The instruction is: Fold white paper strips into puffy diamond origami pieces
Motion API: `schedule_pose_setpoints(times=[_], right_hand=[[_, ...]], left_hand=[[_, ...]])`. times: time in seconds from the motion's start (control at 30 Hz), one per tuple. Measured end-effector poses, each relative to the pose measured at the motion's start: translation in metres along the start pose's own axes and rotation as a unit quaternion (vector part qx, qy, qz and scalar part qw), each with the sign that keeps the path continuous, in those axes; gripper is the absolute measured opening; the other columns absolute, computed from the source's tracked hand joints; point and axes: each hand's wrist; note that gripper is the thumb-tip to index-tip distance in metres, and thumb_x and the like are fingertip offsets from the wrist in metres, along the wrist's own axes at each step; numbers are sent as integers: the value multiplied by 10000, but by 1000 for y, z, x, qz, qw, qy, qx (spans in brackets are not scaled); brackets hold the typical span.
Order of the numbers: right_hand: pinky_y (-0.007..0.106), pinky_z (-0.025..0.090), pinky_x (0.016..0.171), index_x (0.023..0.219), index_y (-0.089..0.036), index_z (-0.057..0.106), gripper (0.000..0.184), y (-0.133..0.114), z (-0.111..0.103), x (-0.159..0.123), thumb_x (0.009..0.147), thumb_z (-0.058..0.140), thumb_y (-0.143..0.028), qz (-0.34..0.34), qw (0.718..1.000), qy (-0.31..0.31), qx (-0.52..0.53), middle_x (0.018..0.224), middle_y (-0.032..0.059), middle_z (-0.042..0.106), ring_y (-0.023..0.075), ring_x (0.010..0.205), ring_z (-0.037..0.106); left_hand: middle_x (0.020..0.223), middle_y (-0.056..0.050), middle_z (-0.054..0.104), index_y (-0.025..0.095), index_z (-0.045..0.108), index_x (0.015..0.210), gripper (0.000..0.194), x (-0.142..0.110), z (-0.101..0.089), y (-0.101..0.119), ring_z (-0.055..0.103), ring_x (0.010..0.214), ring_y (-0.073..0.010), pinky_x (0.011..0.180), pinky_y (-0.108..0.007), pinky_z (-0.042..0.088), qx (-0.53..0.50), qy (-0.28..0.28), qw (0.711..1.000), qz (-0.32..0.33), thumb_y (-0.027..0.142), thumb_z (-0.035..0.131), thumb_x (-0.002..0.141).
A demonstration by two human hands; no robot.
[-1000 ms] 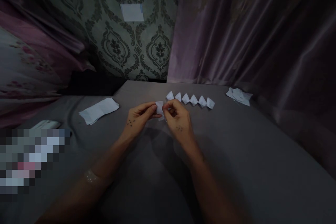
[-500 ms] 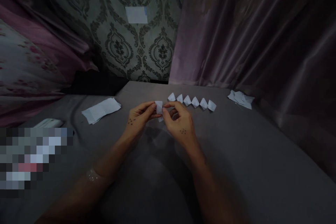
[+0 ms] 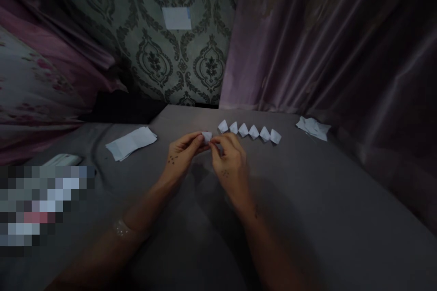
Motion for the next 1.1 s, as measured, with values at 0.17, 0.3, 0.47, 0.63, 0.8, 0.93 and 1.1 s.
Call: schedule_pose_setpoints(times=[0.17,0.3,0.47,0.63,0.8,0.93,1.1], right_hand=[[290,456,652,845,-219,649,86,-3,5,-4,856,575,-178,5,1000,6,-15,811,11,621,131,629,519],[273,451,607,898,-214,684,92,0,7,-3,847,608,-228,38,999,4,7,805,8,622,120,607,522],[263,460,610,900,-217,708,127,1,7,-2,863,595,-263,48,998,10,41,840,16,642,120,638,552],[269,462,596,1050,-225,629,188,2,9,-6,868,595,-257,49,998,31,22,843,5,665,117,584,543],[294,490,684,1056,-243,638,173,2,10,-10,926,526,-240,-17,1000,23,-12,891,25,664,150,727,614],[316,516,780,1134,-258,657,268,4,12,-12,952,467,-208,-31,999,-6,-5,989,48,670,177,904,637],[329,532,786,1216,-281,645,338,8,13,-14,949,462,-184,-34,999,-15,-14,1006,52,665,184,929,635]], left_hand=[[997,-59,740,176,752,912,215,0,0,-1,689,956,-208,890,-367,576,0,-18,1000,6,331,737,765],[984,-56,745,180,750,945,234,0,0,-3,697,932,-207,891,-381,574,-3,-34,999,9,328,740,765],[928,-47,749,181,758,928,244,0,0,-6,703,862,-196,849,-383,591,-12,-38,999,10,323,771,730],[857,-36,741,170,758,911,258,0,0,-5,701,753,-175,788,-387,611,-7,-7,1000,-21,314,791,699],[865,-39,738,162,757,894,250,0,1,-4,694,774,-173,781,-377,613,-15,-2,999,-32,300,792,689],[857,-38,735,161,759,900,248,0,-1,-4,684,762,-161,772,-362,613,-10,-4,999,-36,303,782,698],[850,-33,733,177,767,914,251,0,-2,-3,678,754,-152,762,-347,617,-5,-10,999,-30,309,778,701]])
Point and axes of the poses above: each hand's wrist, its own x-axis towards the middle knuckle, its own z-axis out of the palm, y = z × x
